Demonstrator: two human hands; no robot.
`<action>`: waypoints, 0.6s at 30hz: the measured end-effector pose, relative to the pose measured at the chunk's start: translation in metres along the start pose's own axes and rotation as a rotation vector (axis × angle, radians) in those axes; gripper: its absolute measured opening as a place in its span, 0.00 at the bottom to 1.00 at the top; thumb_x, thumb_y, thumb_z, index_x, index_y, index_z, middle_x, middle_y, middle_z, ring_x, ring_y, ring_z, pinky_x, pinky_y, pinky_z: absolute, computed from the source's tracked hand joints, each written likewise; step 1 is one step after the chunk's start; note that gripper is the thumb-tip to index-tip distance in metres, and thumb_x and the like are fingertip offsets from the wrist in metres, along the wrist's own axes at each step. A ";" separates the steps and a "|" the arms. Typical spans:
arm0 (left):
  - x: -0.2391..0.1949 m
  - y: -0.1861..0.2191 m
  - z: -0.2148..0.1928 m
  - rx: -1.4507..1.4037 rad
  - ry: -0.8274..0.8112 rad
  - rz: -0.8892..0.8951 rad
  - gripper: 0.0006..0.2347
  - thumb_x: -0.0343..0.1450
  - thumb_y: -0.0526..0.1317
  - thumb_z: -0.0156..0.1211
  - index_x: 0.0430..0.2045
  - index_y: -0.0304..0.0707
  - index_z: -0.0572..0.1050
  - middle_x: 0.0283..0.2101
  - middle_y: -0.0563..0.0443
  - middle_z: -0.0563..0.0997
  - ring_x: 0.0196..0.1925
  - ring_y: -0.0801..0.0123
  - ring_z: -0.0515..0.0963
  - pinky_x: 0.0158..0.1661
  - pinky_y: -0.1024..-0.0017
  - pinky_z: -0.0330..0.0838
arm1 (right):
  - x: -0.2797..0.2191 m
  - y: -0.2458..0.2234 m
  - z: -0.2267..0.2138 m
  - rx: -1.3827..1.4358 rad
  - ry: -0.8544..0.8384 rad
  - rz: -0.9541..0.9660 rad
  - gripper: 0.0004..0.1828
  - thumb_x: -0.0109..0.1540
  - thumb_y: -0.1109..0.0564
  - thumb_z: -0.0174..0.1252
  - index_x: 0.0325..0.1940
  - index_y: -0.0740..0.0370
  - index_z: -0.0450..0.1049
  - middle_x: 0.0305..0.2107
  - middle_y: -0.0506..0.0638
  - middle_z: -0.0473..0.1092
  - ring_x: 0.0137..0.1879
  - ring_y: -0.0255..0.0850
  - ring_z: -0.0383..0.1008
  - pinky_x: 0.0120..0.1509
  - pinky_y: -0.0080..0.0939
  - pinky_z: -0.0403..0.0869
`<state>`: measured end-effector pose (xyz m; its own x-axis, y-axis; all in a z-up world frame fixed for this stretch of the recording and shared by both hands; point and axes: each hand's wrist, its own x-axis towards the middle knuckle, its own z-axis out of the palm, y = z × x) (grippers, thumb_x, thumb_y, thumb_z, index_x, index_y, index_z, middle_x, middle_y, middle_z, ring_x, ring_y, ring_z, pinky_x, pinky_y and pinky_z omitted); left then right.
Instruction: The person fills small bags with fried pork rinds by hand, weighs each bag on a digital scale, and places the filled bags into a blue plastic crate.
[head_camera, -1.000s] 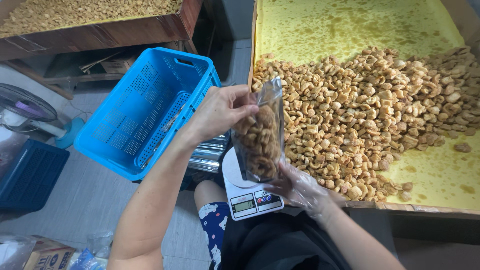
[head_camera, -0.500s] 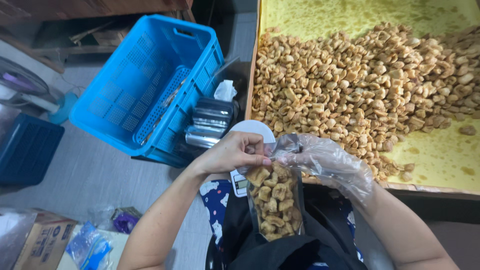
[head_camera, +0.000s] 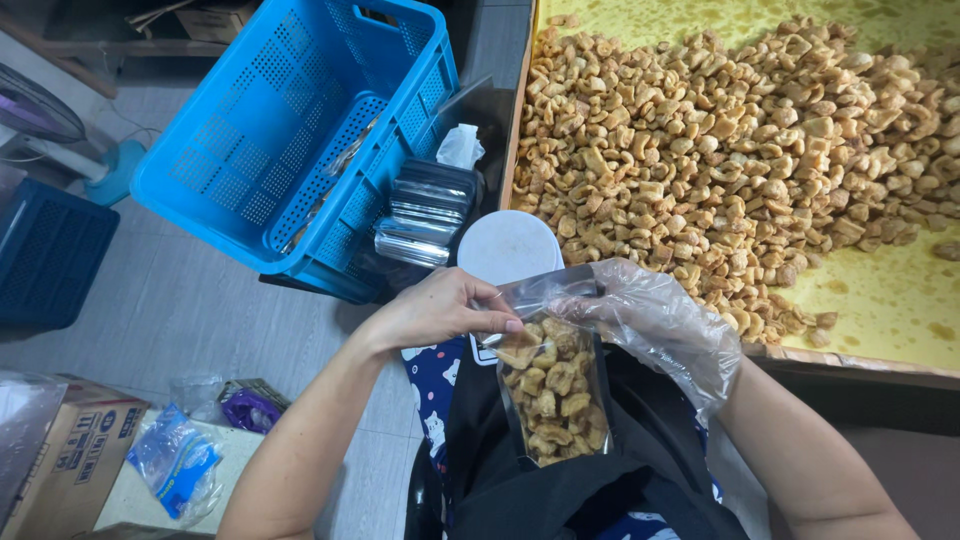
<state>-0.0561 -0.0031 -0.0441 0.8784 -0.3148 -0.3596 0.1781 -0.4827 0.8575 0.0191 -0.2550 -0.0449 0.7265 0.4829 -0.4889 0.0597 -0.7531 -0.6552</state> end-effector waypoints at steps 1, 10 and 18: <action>0.002 -0.001 0.001 0.018 -0.010 0.007 0.14 0.66 0.51 0.68 0.31 0.40 0.86 0.25 0.56 0.85 0.28 0.81 0.79 0.31 0.77 0.72 | -0.001 0.001 0.002 -0.018 0.002 0.019 0.29 0.52 0.33 0.65 0.48 0.53 0.83 0.34 0.53 0.81 0.39 0.43 0.80 0.46 0.44 0.75; 0.010 -0.006 0.029 0.161 0.226 0.189 0.12 0.69 0.42 0.66 0.40 0.35 0.81 0.31 0.48 0.86 0.34 0.76 0.84 0.35 0.75 0.75 | 0.009 0.034 0.004 0.240 -0.017 -0.183 0.25 0.53 0.43 0.66 0.51 0.52 0.83 0.37 0.49 0.82 0.42 0.39 0.80 0.46 0.38 0.75; 0.026 0.003 0.002 0.303 0.087 0.081 0.17 0.65 0.48 0.67 0.43 0.39 0.81 0.31 0.41 0.86 0.34 0.61 0.86 0.38 0.64 0.77 | 0.022 0.062 0.015 -0.165 0.335 -0.677 0.18 0.64 0.48 0.57 0.54 0.51 0.83 0.43 0.54 0.80 0.48 0.47 0.77 0.52 0.42 0.75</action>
<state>-0.0339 -0.0148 -0.0513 0.9213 -0.2971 -0.2507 -0.0222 -0.6841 0.7290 0.0285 -0.2842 -0.1049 0.6618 0.7211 0.2051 0.6471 -0.4113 -0.6419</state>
